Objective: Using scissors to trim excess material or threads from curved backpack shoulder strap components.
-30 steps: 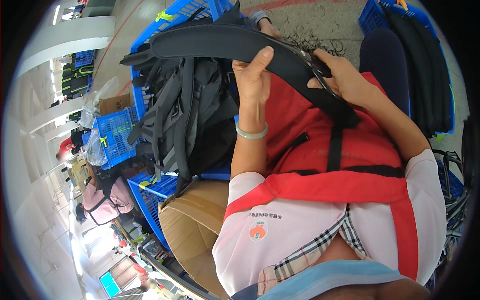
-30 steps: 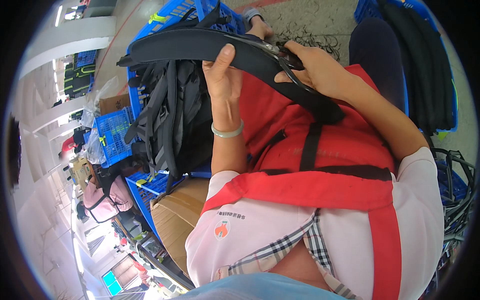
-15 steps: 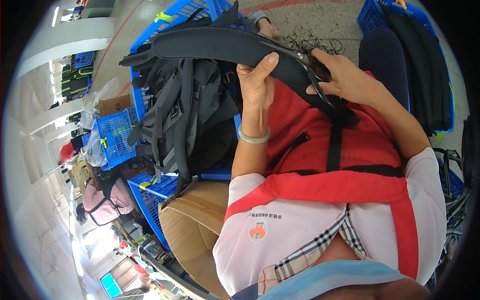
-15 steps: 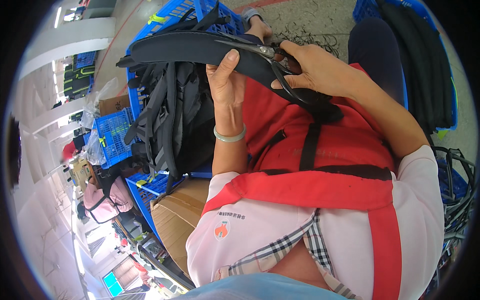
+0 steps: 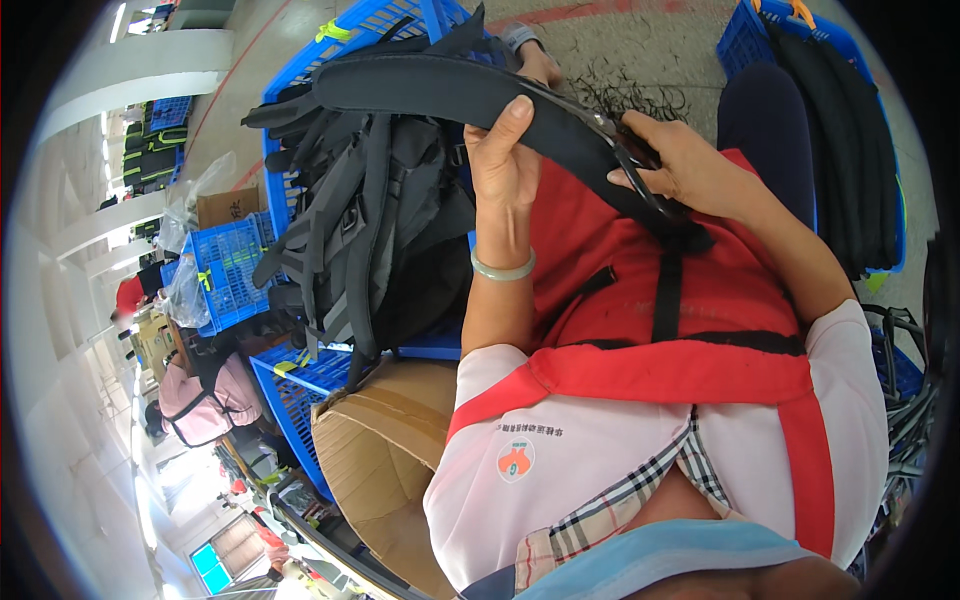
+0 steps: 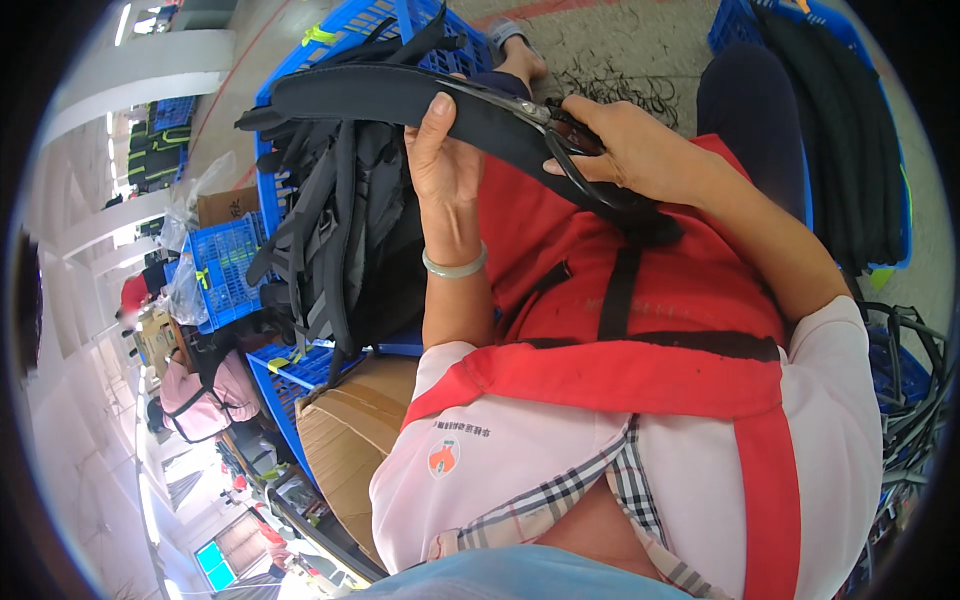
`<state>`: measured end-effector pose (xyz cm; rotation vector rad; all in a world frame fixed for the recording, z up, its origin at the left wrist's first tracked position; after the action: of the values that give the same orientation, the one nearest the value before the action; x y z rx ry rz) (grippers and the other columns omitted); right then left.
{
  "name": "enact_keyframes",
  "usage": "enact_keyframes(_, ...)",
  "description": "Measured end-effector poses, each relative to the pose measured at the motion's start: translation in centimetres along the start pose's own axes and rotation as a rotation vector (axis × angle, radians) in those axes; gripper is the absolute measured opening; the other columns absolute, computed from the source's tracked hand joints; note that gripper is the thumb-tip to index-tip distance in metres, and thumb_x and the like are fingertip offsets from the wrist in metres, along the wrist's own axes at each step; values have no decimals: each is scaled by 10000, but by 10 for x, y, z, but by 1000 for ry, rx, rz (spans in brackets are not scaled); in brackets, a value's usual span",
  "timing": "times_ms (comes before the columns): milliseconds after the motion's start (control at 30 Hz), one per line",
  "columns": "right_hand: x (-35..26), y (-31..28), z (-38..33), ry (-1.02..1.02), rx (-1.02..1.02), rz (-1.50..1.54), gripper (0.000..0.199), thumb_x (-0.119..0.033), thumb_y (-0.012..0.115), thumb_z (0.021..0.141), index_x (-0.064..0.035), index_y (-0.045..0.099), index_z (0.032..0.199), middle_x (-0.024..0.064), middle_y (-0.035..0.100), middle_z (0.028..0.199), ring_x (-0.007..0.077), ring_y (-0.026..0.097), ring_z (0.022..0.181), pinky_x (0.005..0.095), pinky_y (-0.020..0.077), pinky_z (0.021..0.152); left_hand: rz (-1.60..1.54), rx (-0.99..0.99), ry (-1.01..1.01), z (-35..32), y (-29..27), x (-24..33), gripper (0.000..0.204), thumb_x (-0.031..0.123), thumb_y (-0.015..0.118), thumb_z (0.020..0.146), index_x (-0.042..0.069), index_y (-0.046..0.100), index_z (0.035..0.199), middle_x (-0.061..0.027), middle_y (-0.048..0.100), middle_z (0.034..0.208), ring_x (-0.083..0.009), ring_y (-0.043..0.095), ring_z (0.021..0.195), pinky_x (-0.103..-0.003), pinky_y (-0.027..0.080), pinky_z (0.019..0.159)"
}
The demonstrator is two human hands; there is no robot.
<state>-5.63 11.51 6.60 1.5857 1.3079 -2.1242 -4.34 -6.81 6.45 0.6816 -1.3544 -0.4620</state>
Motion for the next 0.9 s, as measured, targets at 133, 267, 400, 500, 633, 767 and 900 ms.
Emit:
enact_keyframes(133, 7, 0, 0, 200, -90, -7, 500, -430, 672, 842, 21, 484, 946, 209, 548, 689, 360, 557, 642, 427, 429, 603, 19, -1, 17, 0, -1, -2, 179, 0, 713, 778, 53, 655, 939, -43, 662, 890, -159, 636, 828, -312, 519, 808)
enact_keyframes(267, 0, -11, -2, 32, -17, 12, 595, -439, 731, 780, 33, 470, 1031, 231, 579, 759, 401, 597, 735, 431, 453, 650, 16, -49, 8, 1, 6, -3, 201, -21, 710, 776, 60, 648, 949, -31, 656, 906, -141, 630, 838, -295, 515, 797)
enact_keyframes(400, -14, -23, 6, -11, 24, -57, 704, -447, 776, 721, 39, 437, 1102, 241, 597, 820, 416, 602, 793, 434, 460, 682, 54, -51, 8, 1, 12, -7, 253, -76, 689, 774, 66, 640, 978, -15, 652, 918, -125, 625, 840, -285, 514, 793)
enact_keyframes(500, -15, -25, 8, 107, -100, 4, 863, -485, 798, 663, 39, 377, 1204, 266, 572, 856, 472, 558, 886, 433, 441, 729, 58, -86, 38, 1, 19, -3, 246, -81, 689, 774, 60, 642, 970, -10, 651, 912, -122, 624, 838, -281, 516, 787)
enact_keyframes(633, -21, -29, 6, 10, -27, -66, 789, -480, 796, 676, 37, 409, 1129, 246, 570, 826, 438, 554, 817, 431, 444, 703, 79, -85, 21, -1, 23, -4, 235, -86, 687, 775, 51, 646, 961, -8, 648, 899, -119, 623, 838, -281, 516, 783)
enact_keyframes(767, -12, -30, 11, 117, -71, -5, 638, -464, 778, 720, 38, 475, 974, 201, 489, 705, 336, 449, 651, 398, 415, 630, 92, -87, 28, 2, 15, -4, 234, -85, 681, 781, 50, 647, 970, -15, 650, 913, -125, 626, 846, -291, 518, 796)
enact_keyframes(900, -11, -32, 11, 186, -41, 52, 555, -409, 764, 755, 42, 486, 922, 186, 423, 663, 307, 350, 636, 380, 381, 595, 31, -69, -3, 5, 20, 7, 204, -18, 693, 798, 45, 644, 986, -50, 661, 954, -173, 631, 900, -330, 508, 861)
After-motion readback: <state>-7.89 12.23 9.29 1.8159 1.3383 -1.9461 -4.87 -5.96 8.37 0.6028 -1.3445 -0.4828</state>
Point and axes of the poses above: each hand's wrist, its own z-axis towards the middle knuckle, its own y-axis out of the palm, x = y × z, the point moved 5 cm from there along z, towards the middle knuckle
